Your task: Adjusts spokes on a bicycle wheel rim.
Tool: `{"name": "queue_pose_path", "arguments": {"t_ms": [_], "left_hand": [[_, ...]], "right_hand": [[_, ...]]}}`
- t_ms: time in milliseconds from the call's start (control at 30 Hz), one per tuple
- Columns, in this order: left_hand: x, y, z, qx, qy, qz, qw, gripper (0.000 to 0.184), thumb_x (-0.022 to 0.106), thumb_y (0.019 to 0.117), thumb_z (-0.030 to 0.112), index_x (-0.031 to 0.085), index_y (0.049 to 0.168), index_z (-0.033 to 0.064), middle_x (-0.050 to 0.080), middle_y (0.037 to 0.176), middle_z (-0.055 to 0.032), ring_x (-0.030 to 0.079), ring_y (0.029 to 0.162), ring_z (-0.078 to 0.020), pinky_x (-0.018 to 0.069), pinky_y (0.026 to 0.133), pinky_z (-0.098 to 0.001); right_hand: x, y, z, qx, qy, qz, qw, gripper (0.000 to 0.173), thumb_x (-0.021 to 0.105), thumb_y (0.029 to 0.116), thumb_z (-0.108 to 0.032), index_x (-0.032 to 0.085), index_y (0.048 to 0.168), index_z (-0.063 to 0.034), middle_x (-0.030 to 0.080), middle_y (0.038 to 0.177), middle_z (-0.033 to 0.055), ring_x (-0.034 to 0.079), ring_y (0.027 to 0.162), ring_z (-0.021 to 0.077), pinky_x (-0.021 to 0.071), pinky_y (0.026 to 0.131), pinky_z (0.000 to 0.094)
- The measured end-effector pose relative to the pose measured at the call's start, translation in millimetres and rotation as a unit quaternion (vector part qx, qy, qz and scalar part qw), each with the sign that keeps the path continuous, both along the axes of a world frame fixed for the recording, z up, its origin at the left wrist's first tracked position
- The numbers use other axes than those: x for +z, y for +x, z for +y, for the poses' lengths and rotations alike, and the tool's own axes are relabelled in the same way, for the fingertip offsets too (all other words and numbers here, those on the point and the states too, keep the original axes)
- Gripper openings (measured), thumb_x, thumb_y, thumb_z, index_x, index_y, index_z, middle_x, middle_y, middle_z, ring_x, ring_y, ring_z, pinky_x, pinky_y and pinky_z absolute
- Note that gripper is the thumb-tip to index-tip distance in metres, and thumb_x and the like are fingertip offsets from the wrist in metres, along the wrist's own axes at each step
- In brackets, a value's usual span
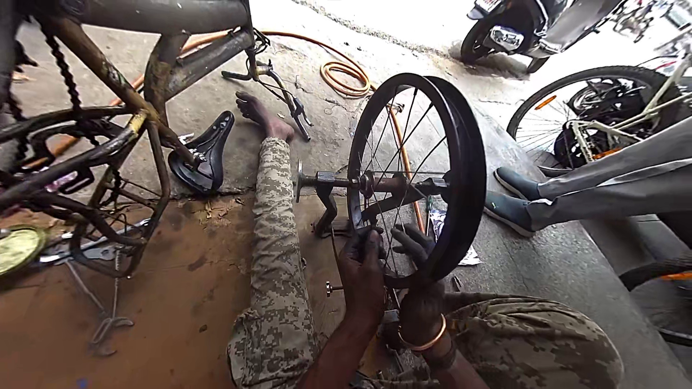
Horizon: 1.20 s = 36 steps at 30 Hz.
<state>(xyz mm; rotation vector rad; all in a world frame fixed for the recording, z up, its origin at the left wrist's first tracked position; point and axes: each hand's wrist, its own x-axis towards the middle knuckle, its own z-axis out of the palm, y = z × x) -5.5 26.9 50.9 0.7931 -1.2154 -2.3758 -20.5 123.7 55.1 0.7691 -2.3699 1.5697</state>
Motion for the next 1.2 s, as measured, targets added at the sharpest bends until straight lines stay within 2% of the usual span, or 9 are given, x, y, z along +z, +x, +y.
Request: {"name": "queue_pose_path", "arguments": {"t_ms": [200,400,500,600,733,800,900,1033,1200], "left_hand": [[-1.3,-12.9,4.2,0.024,-0.014,-0.036,0.999,0.023,0.055,0.1066,0.027,0.072,0.113,0.0121,0.060,0.077,-0.0075,0.052,0.056,-0.0157,0.0442,0.048,-0.0282],[-3.4,3.3,-13.3,-0.053,-0.135,-0.041,0.989,0.027,0.061,0.1038,0.026,0.072,0.126,0.0159,0.074,0.104,-0.0013,0.069,0.089,-0.0134,0.0584,0.079,-0.0316],[3.3,8.4,-9.2,-0.053,-0.180,-0.039,0.982,0.039,0.073,0.0955,0.023,0.068,0.133,0.0142,0.071,0.114,-0.0011,0.071,0.093,-0.0122,0.0634,0.080,-0.0300],[2.4,4.3,-7.3,-0.033,-0.242,-0.067,0.967,0.036,0.078,0.0914,0.016,0.071,0.127,0.0118,0.070,0.116,-0.0020,0.072,0.093,-0.0099,0.0645,0.079,-0.0289],[-3.9,2.0,-3.0,0.005,-0.277,-0.065,0.959,0.027,0.075,0.0922,0.015,0.076,0.119,0.0143,0.070,0.102,0.0013,0.069,0.082,-0.0083,0.0622,0.071,-0.0280],[-9.7,2.8,-3.2,0.017,-0.274,-0.048,0.960,0.021,0.075,0.0929,0.015,0.077,0.113,0.0142,0.073,0.105,0.0019,0.071,0.093,-0.0094,0.0624,0.083,-0.0318],[-14.5,0.9,-3.0,0.030,-0.265,-0.033,0.963,0.016,0.075,0.0927,0.015,0.077,0.109,0.0144,0.074,0.107,0.0020,0.070,0.100,-0.0106,0.0605,0.089,-0.0338],[-21.5,-1.9,-9.0,0.024,-0.221,0.008,0.975,0.014,0.076,0.0913,0.012,0.078,0.104,0.0138,0.074,0.104,0.0002,0.069,0.098,-0.0150,0.0595,0.087,-0.0363],[-35.9,-2.8,-27.2,-0.063,-0.191,0.113,0.973,0.024,0.072,0.0914,0.001,0.075,0.115,0.0063,0.074,0.113,-0.0075,0.070,0.104,-0.0213,0.0595,0.093,-0.0397]], "right_hand": [[-21.0,7.6,15.8,0.007,0.066,-0.020,0.998,0.049,0.037,0.1094,-0.046,0.055,0.146,-0.0176,0.067,0.131,0.0026,0.065,0.116,0.0093,0.0561,0.099,0.0333],[-20.2,12.2,19.6,0.030,0.075,-0.028,0.996,0.055,0.035,0.1092,-0.049,0.049,0.152,-0.0184,0.061,0.142,0.0041,0.060,0.126,0.0123,0.0516,0.107,0.0360],[-19.4,16.9,18.7,0.014,0.090,-0.021,0.996,0.055,0.034,0.1100,-0.047,0.051,0.150,-0.0127,0.061,0.142,0.0062,0.058,0.128,0.0075,0.0473,0.110,0.0300],[-22.2,19.3,17.6,0.003,0.108,-0.023,0.994,0.053,0.034,0.1097,-0.048,0.057,0.138,-0.0094,0.066,0.128,0.0047,0.059,0.121,0.0029,0.0470,0.107,0.0248],[-22.7,16.7,22.0,0.026,0.127,-0.042,0.991,0.059,0.032,0.1097,-0.050,0.048,0.152,-0.0121,0.059,0.145,0.0052,0.054,0.133,0.0092,0.0427,0.114,0.0310],[-22.6,17.2,24.1,0.035,0.133,-0.046,0.989,0.059,0.033,0.1098,-0.049,0.047,0.153,-0.0120,0.059,0.145,0.0051,0.054,0.133,0.0089,0.0431,0.114,0.0309],[-16.4,13.9,31.8,0.042,0.107,-0.050,0.992,0.049,0.048,0.1068,-0.044,0.058,0.139,-0.0090,0.064,0.134,0.0076,0.060,0.125,0.0118,0.0513,0.107,0.0337],[5.6,0.4,37.2,0.072,0.085,-0.033,0.993,0.045,0.071,0.0938,-0.030,0.063,0.136,-0.0166,0.054,0.151,0.0077,0.055,0.136,0.0222,0.0527,0.109,0.0439],[-4.3,8.2,34.7,0.055,0.144,-0.049,0.987,0.035,0.063,0.0930,-0.014,0.070,0.127,-0.0153,0.067,0.131,0.0041,0.063,0.122,0.0136,0.0555,0.102,0.0374]]}}
